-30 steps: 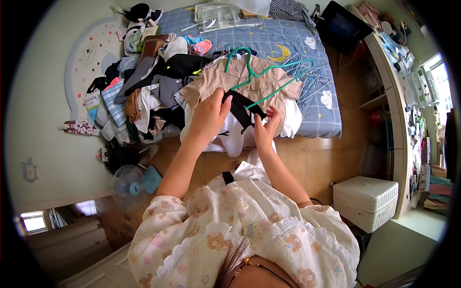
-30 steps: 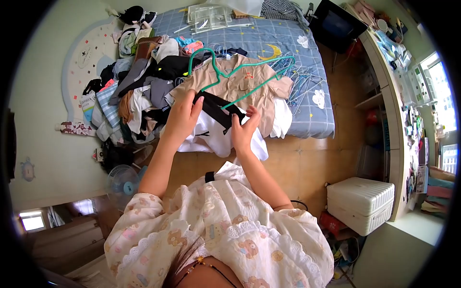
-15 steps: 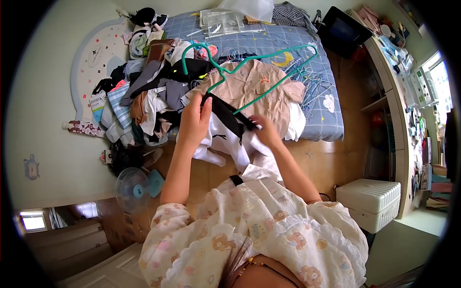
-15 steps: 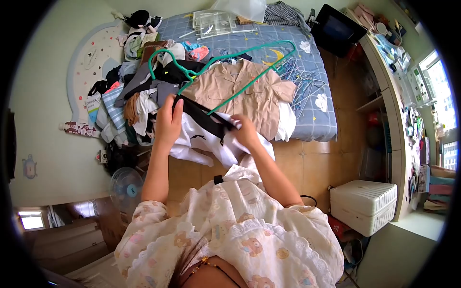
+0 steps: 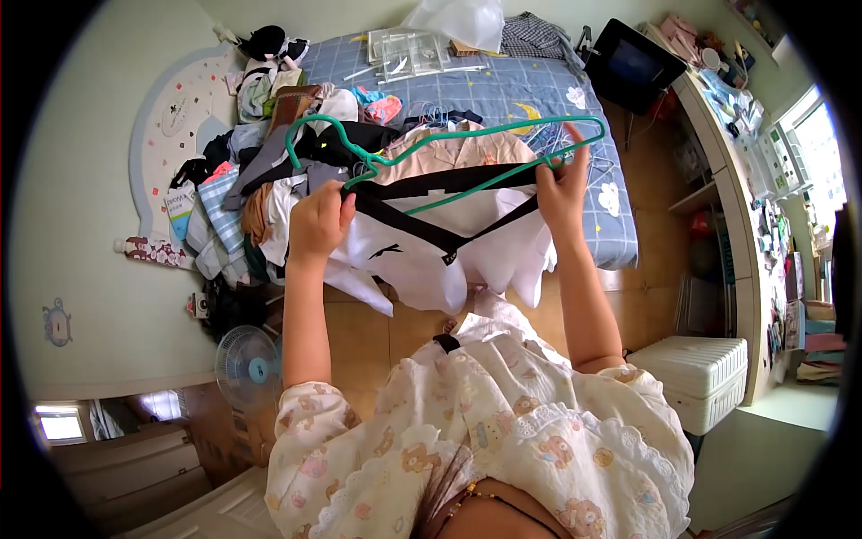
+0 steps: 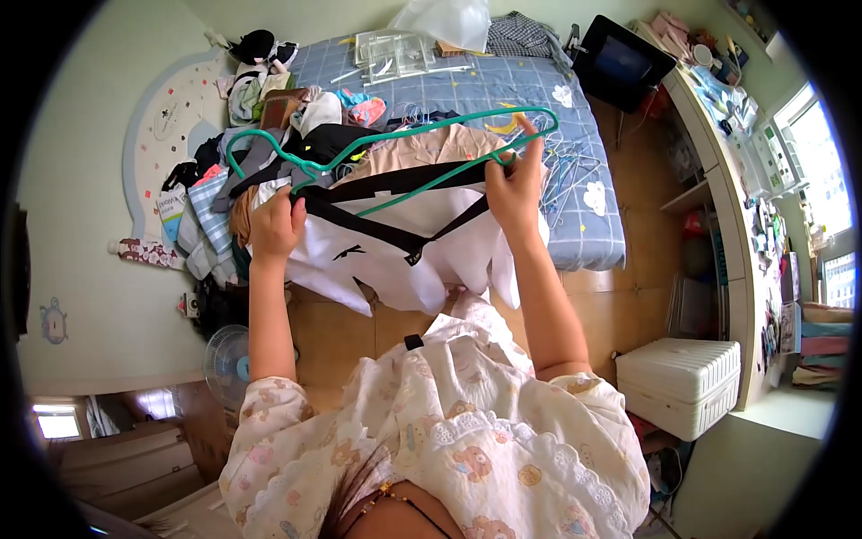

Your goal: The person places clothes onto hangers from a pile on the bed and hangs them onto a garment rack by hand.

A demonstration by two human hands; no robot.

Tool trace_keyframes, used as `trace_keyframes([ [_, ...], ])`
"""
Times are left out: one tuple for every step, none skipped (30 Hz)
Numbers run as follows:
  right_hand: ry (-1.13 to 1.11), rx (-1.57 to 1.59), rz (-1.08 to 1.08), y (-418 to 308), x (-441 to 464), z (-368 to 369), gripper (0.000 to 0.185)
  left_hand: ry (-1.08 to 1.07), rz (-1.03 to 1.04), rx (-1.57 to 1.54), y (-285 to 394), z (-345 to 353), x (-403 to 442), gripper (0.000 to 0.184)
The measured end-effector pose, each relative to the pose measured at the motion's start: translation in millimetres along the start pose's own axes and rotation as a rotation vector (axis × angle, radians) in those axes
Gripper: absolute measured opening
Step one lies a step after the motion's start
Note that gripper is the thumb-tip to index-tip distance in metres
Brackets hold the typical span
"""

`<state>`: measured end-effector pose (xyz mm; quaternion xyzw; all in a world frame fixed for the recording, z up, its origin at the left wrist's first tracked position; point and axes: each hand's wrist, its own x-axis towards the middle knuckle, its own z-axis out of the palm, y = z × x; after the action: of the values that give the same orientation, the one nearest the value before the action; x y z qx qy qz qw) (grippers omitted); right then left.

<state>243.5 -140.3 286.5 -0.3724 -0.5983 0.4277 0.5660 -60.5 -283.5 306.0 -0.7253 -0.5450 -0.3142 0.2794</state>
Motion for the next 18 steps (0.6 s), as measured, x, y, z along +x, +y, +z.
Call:
trace_keyframes([
  [0.054, -0.008, -0.052, -7.6, -2.2, 2.5, 0.070, -0.014, -0.016, -0.003, -0.7, -1.7, 1.5, 0.014],
  [0.046, -0.025, -0.035, -12.1, -3.6, 2.7, 0.083, -0.029, -0.033, -0.007, 0.0, -3.5, 1.8, 0.014],
  [0.065, 0.002, -0.042, -10.3, -4.2, 3.7, 0.084, -0.045, -0.049, -0.011, 0.5, -4.5, 1.6, 0.014],
  [0.084, 0.029, -0.048, -6.8, -5.2, 4.7, 0.085, -0.042, -0.048, -0.014, -0.7, -4.2, 0.7, 0.014],
  [0.103, 0.056, -0.053, -4.9, -5.5, 5.3, 0.087, -0.039, -0.047, -0.017, -2.6, -3.4, -0.9, 0.014],
  [0.091, 0.018, -0.002, -4.9, -4.4, 1.9, 0.093, -0.034, -0.047, -0.021, -3.0, -1.5, -2.5, 0.014],
  [0.115, 0.033, -0.023, -6.5, -5.4, 2.3, 0.095, -0.027, -0.049, -0.021, -3.3, 0.2, -3.4, 0.014],
  [0.138, 0.050, -0.046, -10.0, -6.6, 4.6, 0.096, -0.018, -0.051, -0.017, -4.3, 1.9, -3.3, 0.014],
  [0.159, 0.068, -0.069, -12.1, -7.6, 5.6, 0.097, -0.008, -0.054, -0.012, -4.8, 3.1, -3.4, 0.014],
  [0.159, 0.053, -0.075, -12.5, -8.3, 6.1, 0.098, -0.005, -0.054, -0.021, -4.9, 3.6, -2.9, 0.013],
  [0.161, 0.040, -0.078, -12.3, -9.5, 6.7, 0.099, -0.003, -0.054, -0.029, -4.5, 3.9, -2.3, 0.013],
  [0.162, 0.028, -0.082, -11.1, -9.6, 7.3, 0.101, -0.001, -0.053, -0.035, -4.6, 4.3, -1.9, 0.013],
  [0.130, 0.020, -0.068, -9.5, -8.9, 6.4, 0.100, -0.003, -0.065, -0.044, -5.3, 4.5, -2.3, 0.013],
  [0.099, 0.010, -0.052, -7.6, -8.5, 3.8, 0.099, -0.007, -0.077, -0.056, -6.0, 4.9, -3.4, 0.013],
  [0.068, -0.001, -0.037, -5.8, -8.2, 1.8, 0.099, -0.009, -0.089, -0.068, -6.3, 4.9, -3.9, 0.013],
  [0.056, 0.007, -0.028, -2.7, -8.0, 0.9, 0.098, -0.024, -0.114, -0.092, -5.8, 4.4, -3.9, 0.013],
  [0.045, 0.015, -0.020, 1.2, -7.8, 0.4, 0.098, -0.038, -0.138, -0.115, -5.0, 3.4, -3.7, 0.013],
  [0.034, 0.022, -0.012, 3.8, -7.8, 0.0, 0.097, -0.051, -0.161, -0.139, -3.9, 2.6, -3.6, 0.013],
])
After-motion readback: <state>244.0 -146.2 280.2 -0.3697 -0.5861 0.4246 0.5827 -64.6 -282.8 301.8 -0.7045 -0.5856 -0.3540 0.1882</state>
